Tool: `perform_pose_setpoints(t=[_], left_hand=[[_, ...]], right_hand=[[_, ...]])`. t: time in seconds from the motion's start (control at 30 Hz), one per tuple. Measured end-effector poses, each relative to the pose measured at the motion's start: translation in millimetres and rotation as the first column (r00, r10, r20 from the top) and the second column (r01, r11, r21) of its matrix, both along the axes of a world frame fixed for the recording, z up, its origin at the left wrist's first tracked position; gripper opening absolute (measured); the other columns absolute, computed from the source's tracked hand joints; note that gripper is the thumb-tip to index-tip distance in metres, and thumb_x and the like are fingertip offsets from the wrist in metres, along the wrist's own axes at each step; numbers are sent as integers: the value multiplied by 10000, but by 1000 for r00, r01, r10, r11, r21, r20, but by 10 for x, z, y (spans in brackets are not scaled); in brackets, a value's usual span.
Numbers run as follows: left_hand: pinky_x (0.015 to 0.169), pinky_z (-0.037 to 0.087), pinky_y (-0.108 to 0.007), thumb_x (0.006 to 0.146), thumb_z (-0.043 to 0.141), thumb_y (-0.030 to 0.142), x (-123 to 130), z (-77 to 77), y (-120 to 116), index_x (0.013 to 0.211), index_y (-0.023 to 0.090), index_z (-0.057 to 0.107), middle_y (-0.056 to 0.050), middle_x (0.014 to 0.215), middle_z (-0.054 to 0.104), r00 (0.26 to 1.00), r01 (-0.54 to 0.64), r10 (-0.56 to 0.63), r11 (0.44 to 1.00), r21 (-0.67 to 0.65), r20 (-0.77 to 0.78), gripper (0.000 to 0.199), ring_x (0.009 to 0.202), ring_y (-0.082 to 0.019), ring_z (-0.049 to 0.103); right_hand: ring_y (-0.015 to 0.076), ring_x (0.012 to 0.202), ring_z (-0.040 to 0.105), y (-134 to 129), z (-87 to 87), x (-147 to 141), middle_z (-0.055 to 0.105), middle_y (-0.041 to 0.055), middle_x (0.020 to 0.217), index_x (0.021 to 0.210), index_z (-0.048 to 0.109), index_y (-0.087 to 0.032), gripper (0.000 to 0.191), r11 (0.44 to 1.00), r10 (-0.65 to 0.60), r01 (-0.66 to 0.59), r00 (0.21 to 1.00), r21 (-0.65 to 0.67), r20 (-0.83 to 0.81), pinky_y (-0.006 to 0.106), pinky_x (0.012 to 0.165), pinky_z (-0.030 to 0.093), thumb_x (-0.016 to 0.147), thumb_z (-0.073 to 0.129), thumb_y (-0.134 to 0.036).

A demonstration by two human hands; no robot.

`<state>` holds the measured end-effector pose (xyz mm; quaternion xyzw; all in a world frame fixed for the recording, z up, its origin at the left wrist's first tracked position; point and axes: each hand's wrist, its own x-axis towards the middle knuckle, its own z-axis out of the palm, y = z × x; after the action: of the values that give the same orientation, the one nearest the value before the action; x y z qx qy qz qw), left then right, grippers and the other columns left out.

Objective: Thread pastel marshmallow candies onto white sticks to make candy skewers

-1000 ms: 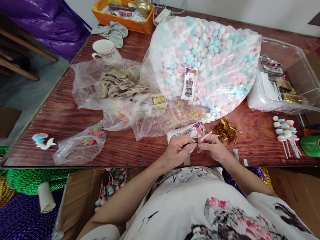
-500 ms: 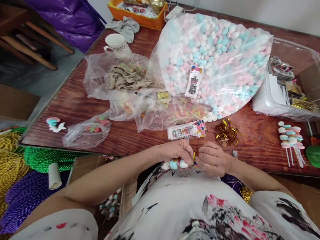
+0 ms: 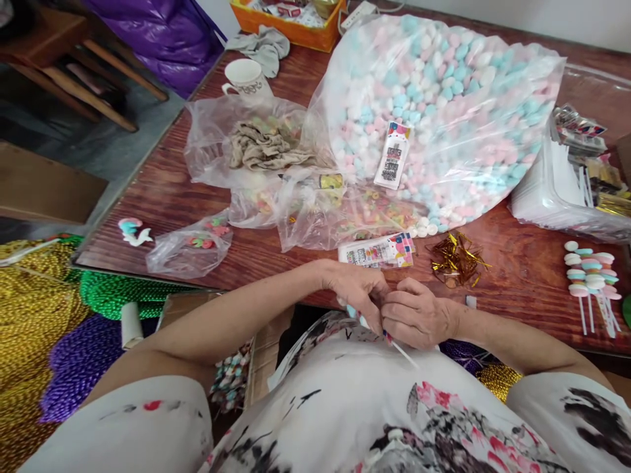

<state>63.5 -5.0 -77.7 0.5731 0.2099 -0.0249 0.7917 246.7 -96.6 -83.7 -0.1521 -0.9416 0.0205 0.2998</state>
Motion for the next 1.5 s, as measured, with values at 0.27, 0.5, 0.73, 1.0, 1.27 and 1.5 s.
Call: perform_pose_setpoints(t=[0.27, 0.5, 0.73, 1.0, 1.27, 1.5], left_hand=[[674, 436, -275, 791, 703, 348, -161, 689, 220, 858, 154, 721, -31, 774, 673, 986, 164, -79, 491, 855, -144, 206, 716, -157, 560], [696, 466, -334, 861, 566, 193, 78, 518, -319, 724, 163, 640, -68, 752, 641, 947, -138, -291, 11, 990, 136, 159, 733, -188, 557], [1036, 438, -420, 848, 700, 300, -20, 262, 62, 1202, 251, 652, -87, 1277, 632, 708, -705, 357, 311, 638, 609, 360, 1219, -246, 550], [918, 499, -327, 851, 709, 365, -71, 135, -218, 1433, 247, 481, -64, 1060, 714, 774, -592, 586, 804, -54, 241, 637, 983, -187, 666], [725, 539, -276, 753, 792, 275, -154, 161, -179, 1277, 219, 616, -45, 964, 744, 594, -740, 796, 596, -311, 113, 556, 798, -146, 672], [600, 476, -262, 856, 612, 540, -181, 159, -185, 1023, 120, 742, -27, 552, 619, 652, -684, 736, 674, -278, 182, 471, 583, -147, 577]], right_hand=[[168, 634, 441, 50, -65, -24, 578, 43, 689, 759, 561, -181, 176, 961, -260, 263, 965, -91, 36, 333, 605, 309, 877, 443, -126], [102, 568, 431, 316, 284, -38, 487, -37, 622, 720, 495, -195, 184, 618, -581, 142, 745, -773, -327, 236, 555, 335, 902, 485, -180], [101, 554, 416, 341, 172, -137, 467, -39, 603, 680, 481, -198, 211, 519, -627, 72, 710, -852, -322, 232, 535, 341, 885, 496, -245], [171, 645, 479, 439, 177, -131, 541, 28, 688, 832, 500, -206, 144, 889, -458, 393, 753, -237, -471, 314, 629, 381, 875, 440, -83], [196, 698, 496, 283, -101, -216, 609, 64, 766, 925, 543, -187, 172, 881, -460, 471, 835, -39, -301, 348, 664, 341, 859, 412, -98], [165, 632, 466, 181, -137, -277, 562, 24, 660, 797, 548, -191, 170, 855, -498, 413, 822, -312, -276, 308, 611, 326, 890, 430, -113]])
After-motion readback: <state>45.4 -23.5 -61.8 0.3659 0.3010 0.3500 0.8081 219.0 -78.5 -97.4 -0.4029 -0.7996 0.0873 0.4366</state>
